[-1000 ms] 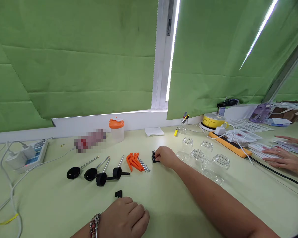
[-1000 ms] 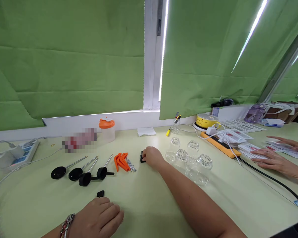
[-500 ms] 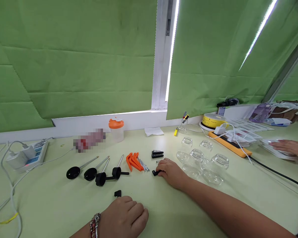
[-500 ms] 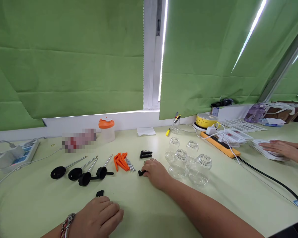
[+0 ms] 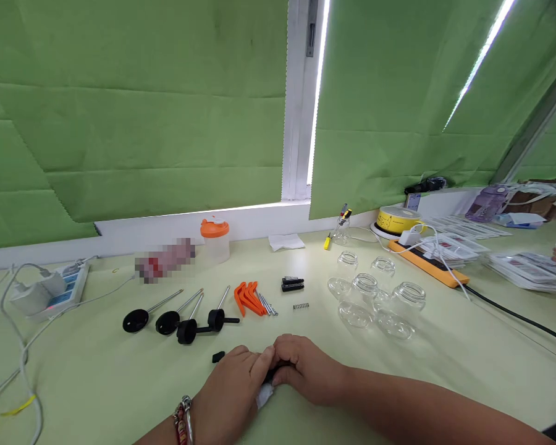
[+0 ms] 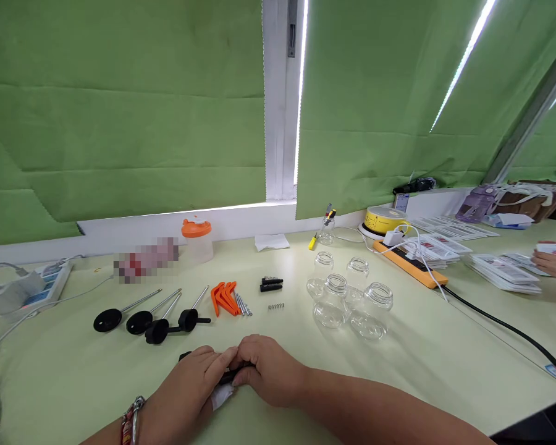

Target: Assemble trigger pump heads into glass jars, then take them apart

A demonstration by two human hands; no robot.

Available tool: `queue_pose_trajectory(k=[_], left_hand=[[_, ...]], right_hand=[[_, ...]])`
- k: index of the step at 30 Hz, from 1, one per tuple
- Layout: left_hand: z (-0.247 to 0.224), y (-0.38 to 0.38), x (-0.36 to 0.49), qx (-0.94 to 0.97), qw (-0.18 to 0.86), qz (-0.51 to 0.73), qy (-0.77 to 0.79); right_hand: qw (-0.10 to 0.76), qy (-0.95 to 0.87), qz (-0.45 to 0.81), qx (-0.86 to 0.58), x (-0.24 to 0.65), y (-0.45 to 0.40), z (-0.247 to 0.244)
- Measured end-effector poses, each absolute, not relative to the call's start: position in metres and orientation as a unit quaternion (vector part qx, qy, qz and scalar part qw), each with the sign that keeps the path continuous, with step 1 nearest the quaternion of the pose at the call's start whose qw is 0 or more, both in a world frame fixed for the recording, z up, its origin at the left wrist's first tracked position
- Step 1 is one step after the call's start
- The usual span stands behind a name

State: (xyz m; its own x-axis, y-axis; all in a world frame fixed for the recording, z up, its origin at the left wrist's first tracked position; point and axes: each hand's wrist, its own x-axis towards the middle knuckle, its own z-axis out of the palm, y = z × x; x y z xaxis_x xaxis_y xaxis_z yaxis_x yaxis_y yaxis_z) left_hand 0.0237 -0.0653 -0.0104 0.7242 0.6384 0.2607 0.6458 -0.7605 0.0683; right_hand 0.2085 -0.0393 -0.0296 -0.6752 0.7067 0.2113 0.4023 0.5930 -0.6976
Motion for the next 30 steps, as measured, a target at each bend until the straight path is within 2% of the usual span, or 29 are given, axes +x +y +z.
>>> queue_pose_trajectory(k=[3, 6, 11, 15, 30], left_hand=[[-0.01, -0.066, 0.02, -0.917, -0.003, -0.145, -0.372], [-0.008, -0.066, 0.016, -0.905, -0.023, -0.177, -0.386], [-0.007, -0.063, 0.013, -0.883, -0.081, -0.252, -0.388], [-0.002, -0.061, 0.013, -0.859, -0.129, -0.257, -0.423], [0.0, -0.054, 0.011, -0.841, -0.22, -0.206, -0.448]], right_hand=[[0.242, -0.857, 0.295, -0.345, 0.216, -0.03, -0.025], [0.253, -0.844, 0.182, -0.436, 0.233, -0.014, -0.021], [0.191, -0.842, 0.093, -0.496, 0.258, 0.011, -0.026], [0.18, -0.853, 0.106, -0.478, 0.256, 0.015, -0.034], [0.264, -0.856, 0.247, -0.369, 0.209, 0.001, -0.036]])
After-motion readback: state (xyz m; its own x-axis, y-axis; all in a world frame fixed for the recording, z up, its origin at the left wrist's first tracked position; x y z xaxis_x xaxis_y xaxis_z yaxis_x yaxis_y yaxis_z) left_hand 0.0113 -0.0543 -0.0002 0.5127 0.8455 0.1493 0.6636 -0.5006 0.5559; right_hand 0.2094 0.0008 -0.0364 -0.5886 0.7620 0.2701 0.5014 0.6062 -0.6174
